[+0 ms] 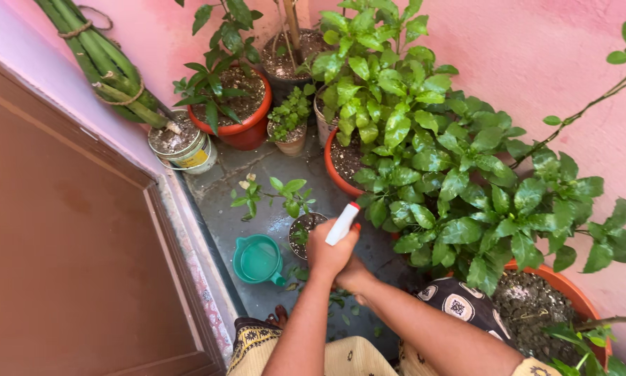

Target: The person tends to potted plants by spraying water onto them with a spray bottle, touching the foliage, and removing leaves and debris from the pots by hand.

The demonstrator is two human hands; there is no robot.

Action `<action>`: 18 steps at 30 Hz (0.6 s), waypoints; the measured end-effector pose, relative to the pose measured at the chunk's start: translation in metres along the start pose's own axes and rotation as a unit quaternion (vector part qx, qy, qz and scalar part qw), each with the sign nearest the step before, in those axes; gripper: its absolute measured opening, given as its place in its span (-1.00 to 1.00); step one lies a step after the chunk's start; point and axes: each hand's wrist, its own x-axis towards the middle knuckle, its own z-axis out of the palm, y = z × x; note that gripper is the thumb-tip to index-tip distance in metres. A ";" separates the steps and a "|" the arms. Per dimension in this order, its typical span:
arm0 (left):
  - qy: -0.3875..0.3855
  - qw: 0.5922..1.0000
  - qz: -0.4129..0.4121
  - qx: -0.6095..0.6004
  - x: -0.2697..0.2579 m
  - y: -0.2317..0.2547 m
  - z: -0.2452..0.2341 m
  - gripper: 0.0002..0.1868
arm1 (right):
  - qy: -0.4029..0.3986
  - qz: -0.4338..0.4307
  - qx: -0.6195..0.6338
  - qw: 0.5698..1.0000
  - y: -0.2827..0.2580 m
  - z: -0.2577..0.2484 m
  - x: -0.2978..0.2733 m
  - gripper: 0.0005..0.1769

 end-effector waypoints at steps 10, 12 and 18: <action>0.119 0.988 0.070 -0.064 0.024 -0.008 -0.008 -0.71 | 0.076 -0.190 -0.114 0.972 -0.040 0.002 -0.015 0.08; 0.104 0.974 0.122 -0.162 0.023 -0.003 -0.007 -0.75 | 0.078 -0.174 -0.068 0.979 -0.038 0.001 -0.008 0.02; 0.154 0.966 0.191 -0.075 0.024 0.009 -0.007 -0.76 | 0.128 -0.277 -0.129 0.943 -0.033 -0.009 0.010 -0.41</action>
